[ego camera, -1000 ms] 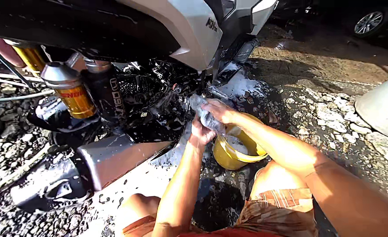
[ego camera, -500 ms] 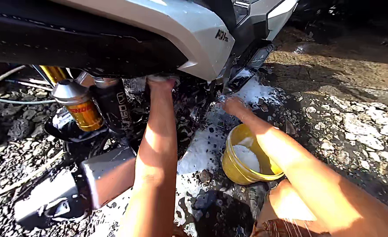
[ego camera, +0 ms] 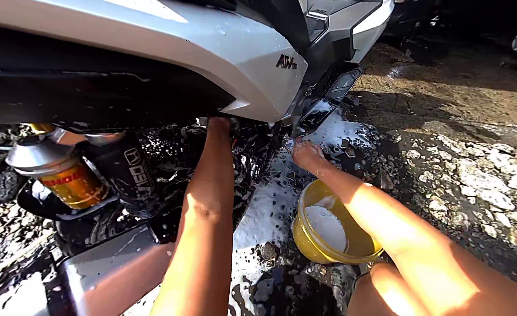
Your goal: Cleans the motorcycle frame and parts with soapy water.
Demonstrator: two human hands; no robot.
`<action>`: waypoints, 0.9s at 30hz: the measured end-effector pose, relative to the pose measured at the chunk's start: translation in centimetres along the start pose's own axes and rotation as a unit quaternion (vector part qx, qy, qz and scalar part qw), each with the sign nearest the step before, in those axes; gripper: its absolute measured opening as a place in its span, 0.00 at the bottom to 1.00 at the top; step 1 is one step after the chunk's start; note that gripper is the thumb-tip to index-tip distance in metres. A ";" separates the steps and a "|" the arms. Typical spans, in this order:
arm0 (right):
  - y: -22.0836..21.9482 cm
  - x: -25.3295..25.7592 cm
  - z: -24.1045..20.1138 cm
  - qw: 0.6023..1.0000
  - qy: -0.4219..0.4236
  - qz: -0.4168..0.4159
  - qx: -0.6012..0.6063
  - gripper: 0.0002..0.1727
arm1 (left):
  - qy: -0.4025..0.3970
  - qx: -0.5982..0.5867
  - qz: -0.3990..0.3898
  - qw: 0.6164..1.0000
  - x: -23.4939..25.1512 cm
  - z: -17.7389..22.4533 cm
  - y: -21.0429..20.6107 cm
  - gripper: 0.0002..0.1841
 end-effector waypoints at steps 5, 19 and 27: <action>-0.1 -0.2 -0.5 1.000 0.009 0.004 0.008 0.26 | -0.054 -0.114 -0.076 0.989 2.2 -1.8 4.8 0.19; 1.1 -0.7 -0.9 1.000 -0.008 0.001 -0.001 0.28 | -0.277 0.742 -0.188 0.581 -5.1 0.5 3.8 0.19; 0.9 -0.6 -0.7 1.000 0.005 0.026 0.016 0.27 | -0.359 0.677 -0.295 0.570 -3.6 -1.6 -1.1 0.24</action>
Point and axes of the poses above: each hand's wrist, its own x-axis towards the middle knuckle, its own y-axis out of the back of the hand, z = x × y, the point moved 5 cm from there along x, towards the middle knuckle, and after that the axes turned 11 degrees about z, right-handed, at the moved point
